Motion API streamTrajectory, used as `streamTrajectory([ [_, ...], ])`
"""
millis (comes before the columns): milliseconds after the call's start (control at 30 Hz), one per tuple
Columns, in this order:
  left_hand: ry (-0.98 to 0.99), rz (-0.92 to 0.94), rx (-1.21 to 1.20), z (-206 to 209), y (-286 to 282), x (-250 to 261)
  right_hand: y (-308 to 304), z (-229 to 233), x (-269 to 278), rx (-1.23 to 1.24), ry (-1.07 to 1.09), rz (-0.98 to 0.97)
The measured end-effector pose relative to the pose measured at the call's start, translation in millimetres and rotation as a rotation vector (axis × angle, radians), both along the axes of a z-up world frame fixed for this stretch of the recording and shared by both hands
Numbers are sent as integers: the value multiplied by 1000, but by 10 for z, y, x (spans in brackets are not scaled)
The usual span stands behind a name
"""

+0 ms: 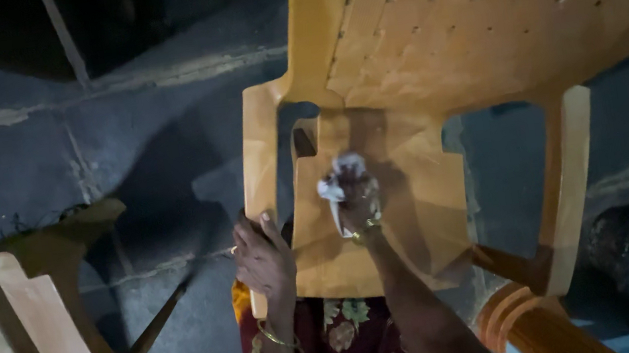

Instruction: The person wipes a beige plastic chair with a white cloth, cleaning the seat, backrest, and armrests. The person then moves to a second identical chair and repeats the wiping process on its surfaces.

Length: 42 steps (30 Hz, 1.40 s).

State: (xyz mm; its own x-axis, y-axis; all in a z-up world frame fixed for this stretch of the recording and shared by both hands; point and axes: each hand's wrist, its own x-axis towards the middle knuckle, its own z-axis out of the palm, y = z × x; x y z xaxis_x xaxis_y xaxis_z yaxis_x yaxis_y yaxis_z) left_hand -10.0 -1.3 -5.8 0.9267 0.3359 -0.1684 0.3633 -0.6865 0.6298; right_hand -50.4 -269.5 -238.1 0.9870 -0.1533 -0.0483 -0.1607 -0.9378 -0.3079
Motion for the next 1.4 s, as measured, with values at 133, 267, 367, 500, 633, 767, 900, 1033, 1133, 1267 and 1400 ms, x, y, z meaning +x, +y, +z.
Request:
streamTrajectory([
  [133, 46, -16, 20, -6, 34, -10, 342, -17, -161, -60, 218, 32],
  [267, -1, -18, -47, -10, 46, -4, 456, 98, -393, 101, 400, 100],
  [367, -35, -2, 18, -17, 8, -5, 482, 127, -759, 164, 355, 195],
  [500, -53, -123, -17, -13, 82, -10, 368, 145, -1021, 11, 355, 332],
  [633, -55, -274, -92, -29, 256, -3, 156, 373, -1262, -205, 395, 413],
  [767, -42, -271, -24, 0, 239, -34, -197, 556, -1391, -206, 380, 353],
  [900, -166, -216, -142, 96, 288, -56, -648, 781, -1556, 146, 93, 274],
  [1033, -234, -172, -189, 88, 300, -70, -932, 922, -1597, -37, 231, -61],
  [1133, -217, -165, -156, 0, 308, -40, -779, 806, -1617, -131, 217, -232],
  [1267, -225, -107, -164, -60, 291, -63, -353, 540, -1490, -93, 177, -251],
  [1400, -188, -117, -163, -144, 328, -60, 412, 263, -1172, 48, 220, -146],
])
